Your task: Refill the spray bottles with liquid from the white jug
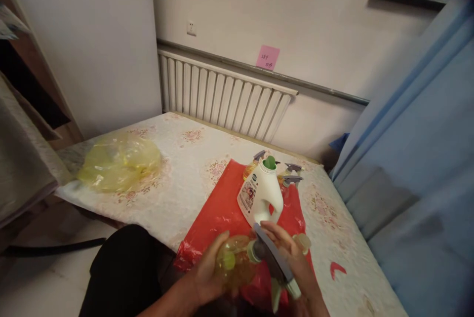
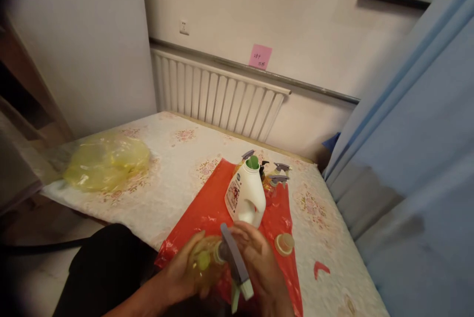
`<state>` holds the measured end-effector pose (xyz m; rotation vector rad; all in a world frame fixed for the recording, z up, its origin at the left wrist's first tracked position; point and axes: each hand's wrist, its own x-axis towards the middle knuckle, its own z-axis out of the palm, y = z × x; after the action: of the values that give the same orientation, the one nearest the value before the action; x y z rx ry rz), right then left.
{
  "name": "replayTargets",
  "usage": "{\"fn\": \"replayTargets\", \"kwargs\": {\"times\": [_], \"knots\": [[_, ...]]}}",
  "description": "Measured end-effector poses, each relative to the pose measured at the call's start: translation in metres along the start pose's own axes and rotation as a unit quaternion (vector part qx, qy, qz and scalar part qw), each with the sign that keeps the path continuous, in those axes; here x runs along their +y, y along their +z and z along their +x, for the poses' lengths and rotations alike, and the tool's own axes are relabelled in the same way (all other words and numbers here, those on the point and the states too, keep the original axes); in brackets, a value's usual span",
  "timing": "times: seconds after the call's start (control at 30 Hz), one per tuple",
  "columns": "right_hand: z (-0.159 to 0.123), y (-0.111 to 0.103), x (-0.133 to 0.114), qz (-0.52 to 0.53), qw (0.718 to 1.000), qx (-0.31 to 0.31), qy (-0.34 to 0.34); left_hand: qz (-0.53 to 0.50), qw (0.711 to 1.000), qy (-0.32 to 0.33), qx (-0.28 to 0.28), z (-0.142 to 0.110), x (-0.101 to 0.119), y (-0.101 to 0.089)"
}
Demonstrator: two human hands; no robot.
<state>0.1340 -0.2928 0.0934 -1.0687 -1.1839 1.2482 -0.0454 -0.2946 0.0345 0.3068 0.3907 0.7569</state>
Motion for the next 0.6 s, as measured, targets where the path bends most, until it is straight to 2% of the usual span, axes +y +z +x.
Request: {"fn": "replayTargets", "kwargs": {"times": [0.1,0.2,0.3,0.43,0.53,0.6], "knots": [[0.008,-0.018,0.005,0.035,0.999,-0.030,0.016,0.039,0.996,0.035,0.071,0.002,0.006,-0.012],[0.010,-0.030,0.001,-0.081,0.995,-0.051,0.016,0.097,0.985,0.073,0.122,0.006,0.009,-0.024],[0.009,-0.032,-0.006,-0.194,0.977,-0.084,0.000,0.133,0.975,0.099,0.150,0.009,0.010,-0.032],[0.008,-0.023,-0.010,-0.287,0.951,-0.114,-0.013,0.131,0.974,0.119,0.141,0.011,0.016,-0.035],[0.007,-0.012,-0.012,-0.354,0.929,-0.110,-0.009,0.141,0.977,0.096,0.127,0.013,0.023,-0.038],[0.004,-0.006,-0.015,-0.389,0.913,-0.121,-0.031,0.185,0.970,0.081,0.134,0.016,0.030,-0.042]]}}
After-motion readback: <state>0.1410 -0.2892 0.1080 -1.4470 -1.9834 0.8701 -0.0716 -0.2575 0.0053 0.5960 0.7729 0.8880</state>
